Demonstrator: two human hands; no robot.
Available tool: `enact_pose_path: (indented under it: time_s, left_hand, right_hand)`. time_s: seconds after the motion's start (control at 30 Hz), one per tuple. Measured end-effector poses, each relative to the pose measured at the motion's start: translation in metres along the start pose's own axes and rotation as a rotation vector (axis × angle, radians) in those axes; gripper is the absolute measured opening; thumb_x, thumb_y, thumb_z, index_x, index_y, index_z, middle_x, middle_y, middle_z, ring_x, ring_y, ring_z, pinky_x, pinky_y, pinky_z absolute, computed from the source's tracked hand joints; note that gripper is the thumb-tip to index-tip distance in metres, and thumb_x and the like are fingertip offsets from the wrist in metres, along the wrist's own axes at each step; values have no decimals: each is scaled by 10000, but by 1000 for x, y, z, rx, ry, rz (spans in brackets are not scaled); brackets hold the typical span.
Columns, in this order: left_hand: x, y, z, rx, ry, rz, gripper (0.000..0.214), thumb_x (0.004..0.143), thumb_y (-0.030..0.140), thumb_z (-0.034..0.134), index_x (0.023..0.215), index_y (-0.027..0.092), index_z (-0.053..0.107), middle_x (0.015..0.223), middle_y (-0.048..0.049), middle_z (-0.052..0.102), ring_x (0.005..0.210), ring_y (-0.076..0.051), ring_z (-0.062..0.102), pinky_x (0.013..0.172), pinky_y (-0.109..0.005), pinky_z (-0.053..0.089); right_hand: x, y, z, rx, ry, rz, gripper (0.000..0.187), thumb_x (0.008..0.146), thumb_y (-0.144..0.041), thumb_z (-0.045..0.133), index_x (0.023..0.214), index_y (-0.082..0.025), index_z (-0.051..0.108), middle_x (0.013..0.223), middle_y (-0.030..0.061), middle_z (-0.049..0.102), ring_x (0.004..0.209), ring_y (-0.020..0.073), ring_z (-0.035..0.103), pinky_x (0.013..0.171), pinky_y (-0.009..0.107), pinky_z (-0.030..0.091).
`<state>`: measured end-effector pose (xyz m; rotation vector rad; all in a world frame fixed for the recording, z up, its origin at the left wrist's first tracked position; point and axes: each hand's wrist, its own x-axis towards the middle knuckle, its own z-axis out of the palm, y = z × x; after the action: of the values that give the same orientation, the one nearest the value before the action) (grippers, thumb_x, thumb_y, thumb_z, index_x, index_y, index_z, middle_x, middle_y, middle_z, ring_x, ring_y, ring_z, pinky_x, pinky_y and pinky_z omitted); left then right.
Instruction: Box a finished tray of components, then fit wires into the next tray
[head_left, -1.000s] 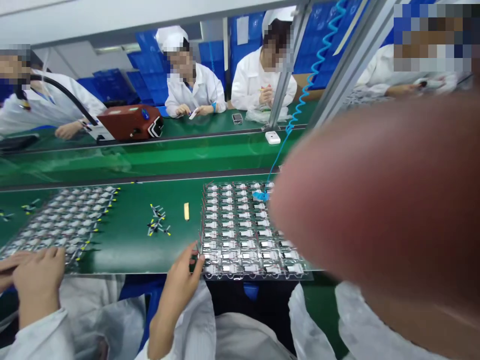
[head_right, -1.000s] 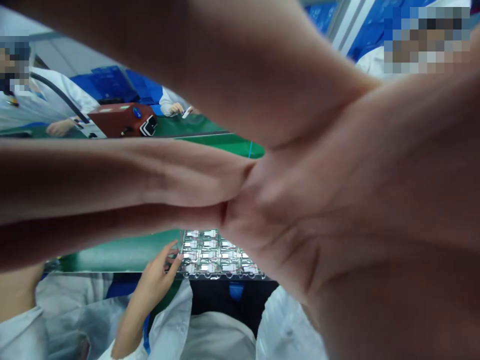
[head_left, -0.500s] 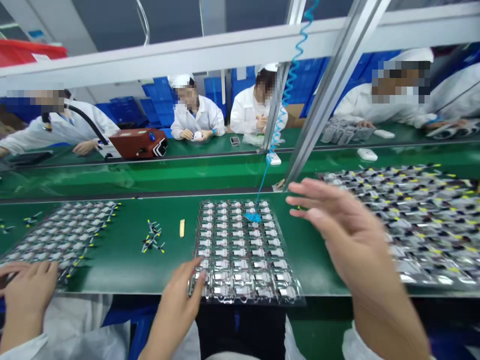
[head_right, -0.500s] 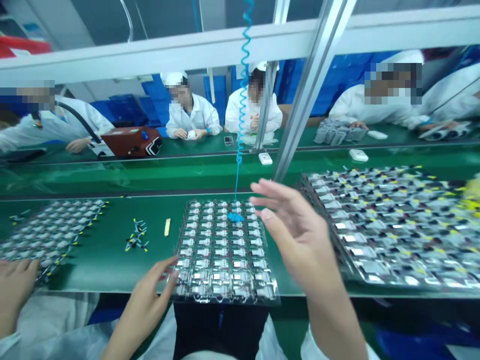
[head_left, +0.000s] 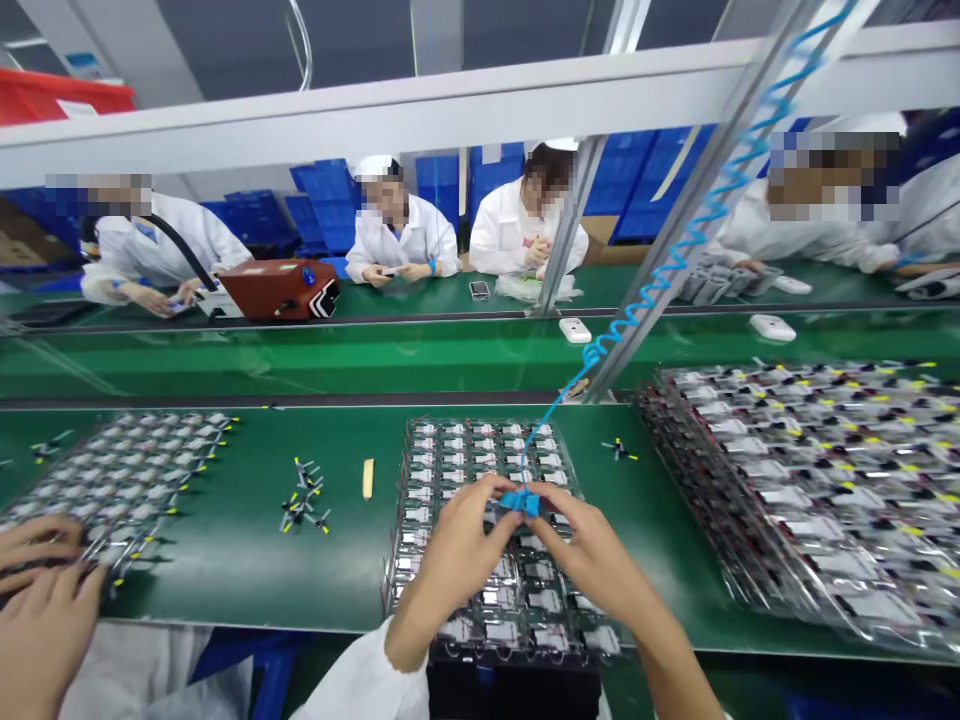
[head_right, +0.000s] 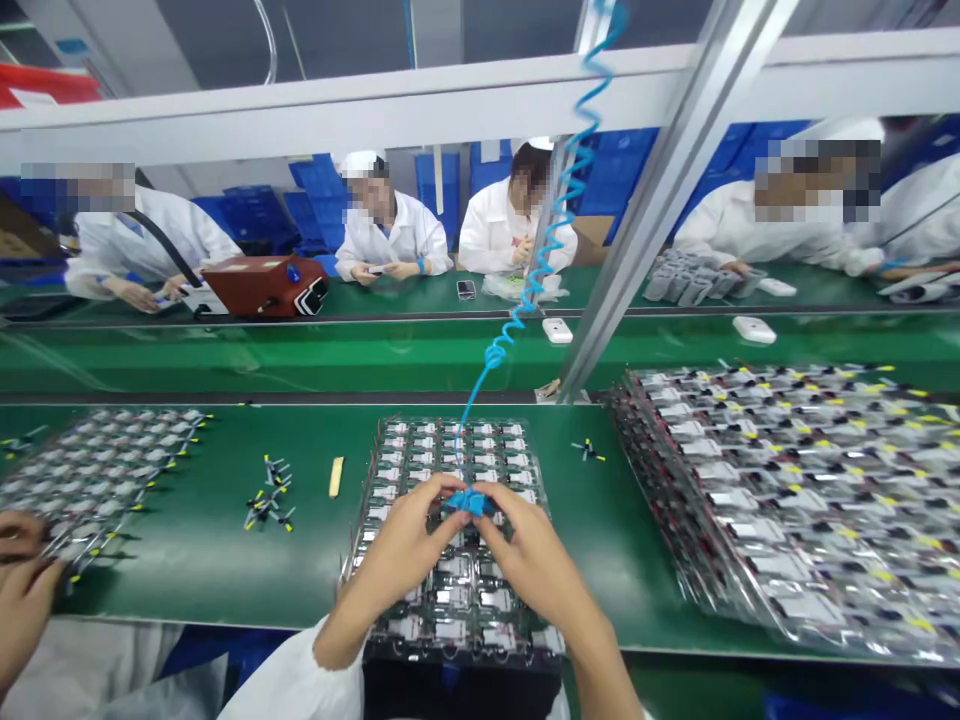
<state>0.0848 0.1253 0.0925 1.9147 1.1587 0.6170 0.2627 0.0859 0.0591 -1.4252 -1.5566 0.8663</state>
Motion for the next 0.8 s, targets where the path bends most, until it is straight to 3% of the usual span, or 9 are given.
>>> enact_pose_path:
  time_s: [0.17,0.27,0.37,0.47,0.57,0.63,0.7,0.77,0.8]
  left_hand:
    - [-29,14,12,-304,112,-190,223,899,416,615,832,203,608,751,-7,655,734,-169,592,705,-286,464]
    - [-44,27,22,-288,123,-143,161,892,356,622,825,210,607,782,-18,661,777,-180,591,765,-311,470]
    - [-53,39,28,-129,122,32,61,843,264,660,874,226,623,870,-40,674,877,-220,597,844,-369,475]
    - [-57,43,27,-53,171,175,32,878,221,609,907,228,620,916,-65,673,918,-234,601,854,-390,485]
    - [-60,40,24,-61,179,163,70,930,232,560,873,225,602,888,-61,665,880,-212,613,812,-354,496]
    - [-63,37,23,-78,146,128,96,949,247,548,875,225,605,881,-51,670,872,-199,626,788,-329,496]
    - [-66,33,25,-99,137,105,130,974,255,514,901,225,618,894,-46,685,867,-187,641,775,-312,500]
    - [-68,31,30,-91,187,119,168,992,249,470,919,221,619,900,-49,696,859,-184,648,772,-313,511]
    - [-70,32,33,-76,218,139,181,995,238,451,916,218,613,896,-51,697,852,-184,650,769,-318,518]
  right_hand:
    - [-41,-20,11,-46,470,170,433,893,-561,568,1165,-246,687,1086,114,715,878,270,675,816,380,554]
    - [-57,-21,24,139,279,247,379,873,-579,603,912,-230,743,811,78,700,701,238,620,653,330,528]
    - [-62,-19,33,428,38,317,405,786,-600,701,909,-223,786,672,56,672,638,240,590,622,343,524]
    - [-62,-18,37,785,99,456,517,737,-590,778,1151,-281,770,579,2,597,557,201,557,560,312,521]
    - [-62,-22,35,1058,234,576,593,816,-507,763,1361,-306,645,475,-100,377,374,86,341,395,179,378]
    - [-61,-26,34,1131,304,526,631,852,-444,743,1443,-321,561,528,-103,422,363,61,336,381,153,375]
    - [-59,-31,37,1152,344,461,677,849,-423,740,1482,-347,513,719,-39,628,488,99,548,483,201,517]
    - [-55,-32,47,1154,378,418,726,826,-421,747,1501,-376,484,1091,43,730,848,212,724,755,343,629]
    - [-53,-32,54,1135,407,381,746,820,-420,746,1510,-395,466,1289,56,686,1071,266,705,920,423,603]
